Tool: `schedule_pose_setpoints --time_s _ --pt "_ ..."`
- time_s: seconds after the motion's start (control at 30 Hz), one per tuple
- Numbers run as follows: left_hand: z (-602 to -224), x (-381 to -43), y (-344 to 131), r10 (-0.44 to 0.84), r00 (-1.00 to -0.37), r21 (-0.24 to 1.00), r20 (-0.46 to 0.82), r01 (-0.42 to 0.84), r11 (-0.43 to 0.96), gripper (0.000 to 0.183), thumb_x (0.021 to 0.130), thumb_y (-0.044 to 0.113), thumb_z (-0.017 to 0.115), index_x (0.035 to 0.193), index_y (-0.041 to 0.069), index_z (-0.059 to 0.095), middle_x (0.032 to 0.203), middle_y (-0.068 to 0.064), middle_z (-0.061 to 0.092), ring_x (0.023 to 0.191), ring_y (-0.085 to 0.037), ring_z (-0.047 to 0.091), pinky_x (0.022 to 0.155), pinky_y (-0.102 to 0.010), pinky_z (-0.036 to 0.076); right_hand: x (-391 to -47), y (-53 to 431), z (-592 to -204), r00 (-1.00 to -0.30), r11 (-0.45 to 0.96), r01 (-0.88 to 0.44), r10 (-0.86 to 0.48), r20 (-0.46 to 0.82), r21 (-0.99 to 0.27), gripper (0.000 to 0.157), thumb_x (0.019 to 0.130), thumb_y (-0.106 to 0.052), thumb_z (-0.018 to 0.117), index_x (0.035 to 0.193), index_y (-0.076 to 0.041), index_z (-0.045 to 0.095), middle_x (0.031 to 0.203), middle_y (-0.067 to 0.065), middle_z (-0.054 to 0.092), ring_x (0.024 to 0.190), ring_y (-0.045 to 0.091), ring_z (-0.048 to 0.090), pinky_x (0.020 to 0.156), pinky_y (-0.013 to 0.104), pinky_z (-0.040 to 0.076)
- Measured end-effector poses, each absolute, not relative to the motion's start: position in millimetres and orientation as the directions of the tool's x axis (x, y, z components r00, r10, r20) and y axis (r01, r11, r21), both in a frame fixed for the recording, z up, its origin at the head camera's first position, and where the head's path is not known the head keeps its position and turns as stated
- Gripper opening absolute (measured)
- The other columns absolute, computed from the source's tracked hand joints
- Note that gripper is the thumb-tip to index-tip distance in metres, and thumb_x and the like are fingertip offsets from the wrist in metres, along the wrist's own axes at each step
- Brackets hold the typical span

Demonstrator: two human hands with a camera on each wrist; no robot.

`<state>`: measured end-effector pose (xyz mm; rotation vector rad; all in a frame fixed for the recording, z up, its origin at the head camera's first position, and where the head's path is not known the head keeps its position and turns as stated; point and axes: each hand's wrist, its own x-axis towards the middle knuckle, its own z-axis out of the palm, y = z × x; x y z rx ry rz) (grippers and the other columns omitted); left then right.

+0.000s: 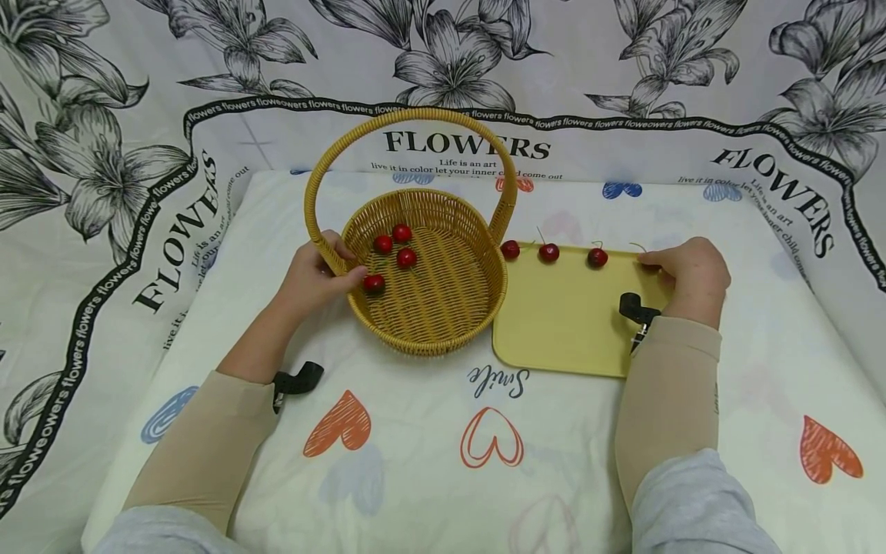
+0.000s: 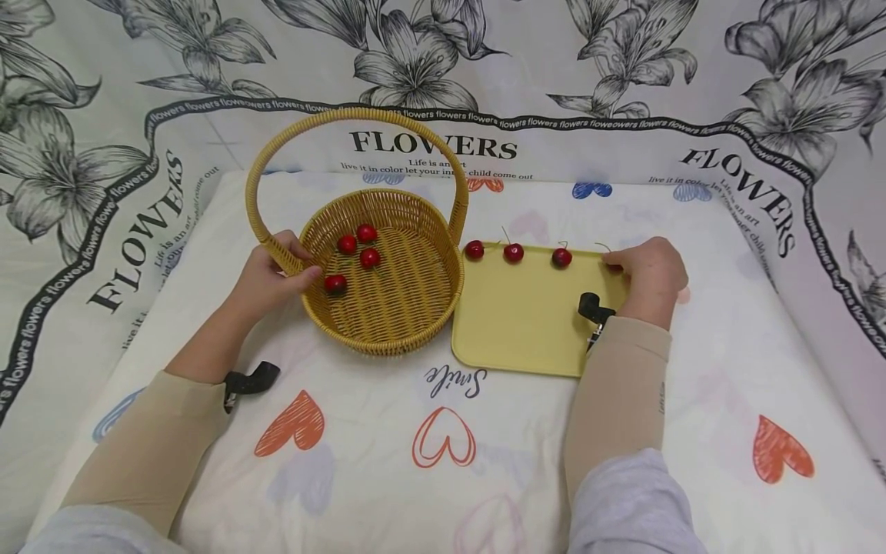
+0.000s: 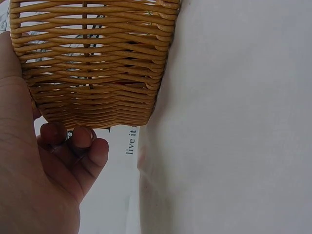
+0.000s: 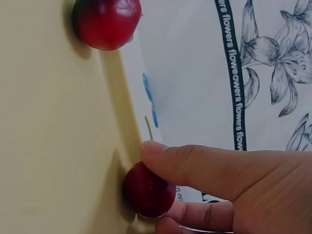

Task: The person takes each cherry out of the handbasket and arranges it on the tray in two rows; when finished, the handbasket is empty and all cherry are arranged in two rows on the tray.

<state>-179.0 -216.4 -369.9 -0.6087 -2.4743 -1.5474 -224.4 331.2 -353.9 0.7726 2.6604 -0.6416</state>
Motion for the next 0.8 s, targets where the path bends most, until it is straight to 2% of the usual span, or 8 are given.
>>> schedule_pose_setpoints --time_s 0.27,0.4,0.5,0.63,0.8 --pt "-370.9 -179.6 -216.8 0.257 -0.899 0.825 0.354 0.430 0.367 0.021 0.082 -0.008 0.076 0.090 -0.011 0.057 0.079 -0.011 0.053 0.066 -0.014 0.046 0.056 -0.022 0.040 -220.8 333.2 -345.9 -0.825 0.740 0.542 0.377 -0.422 -0.398 0.071 0.090 -0.061 0.066 0.117 0.004 0.055 0.104 0.019 0.051 0.097 0.035 0.047 0.074 0.042 0.042" --pt "-371.5 -179.4 -216.9 0.255 -0.901 0.824 0.351 0.426 0.374 0.021 0.082 -0.008 0.076 0.090 -0.010 0.057 0.079 -0.010 0.054 0.066 -0.014 0.046 0.056 -0.022 0.040 -218.7 331.8 -336.3 -0.853 0.681 0.511 0.324 -0.409 -0.524 0.084 0.088 -0.067 0.067 0.134 0.002 0.055 0.125 0.021 0.052 0.110 0.040 0.051 0.091 0.051 0.046" --pt "-372.2 -179.0 -217.0 0.252 -0.905 0.827 0.344 0.419 0.374 0.021 0.083 -0.007 0.076 0.091 -0.009 0.057 0.080 -0.010 0.054 0.067 -0.014 0.047 0.056 -0.022 0.041 -218.4 327.2 -326.0 -0.877 0.635 0.473 0.277 -0.392 -0.611 0.092 0.083 -0.074 0.066 0.143 -0.006 0.052 0.138 0.018 0.049 0.122 0.041 0.048 0.105 0.059 0.038" --pt "-372.5 -179.1 -217.0 0.251 -0.904 0.830 0.345 0.419 0.368 0.021 0.083 -0.007 0.077 0.090 -0.009 0.057 0.079 -0.010 0.054 0.066 -0.014 0.047 0.056 -0.022 0.041 -218.4 315.9 -309.5 -0.914 0.604 0.399 0.200 -0.354 -0.690 0.084 0.082 -0.075 0.067 0.142 -0.017 0.055 0.128 0.007 0.052 0.117 0.033 0.046 0.106 0.055 0.037" --pt "-371.7 -179.8 -216.9 0.256 -0.900 0.828 0.353 0.428 0.361 0.020 0.083 -0.008 0.075 0.090 -0.011 0.056 0.079 -0.010 0.053 0.064 -0.013 0.046 0.055 -0.022 0.040 -217.9 292.2 -291.4 -0.947 0.570 0.307 0.104 -0.304 -0.762 0.065 0.087 -0.067 0.068 0.133 -0.022 0.060 0.118 -0.003 0.052 0.101 0.022 0.049 0.097 0.042 0.039"
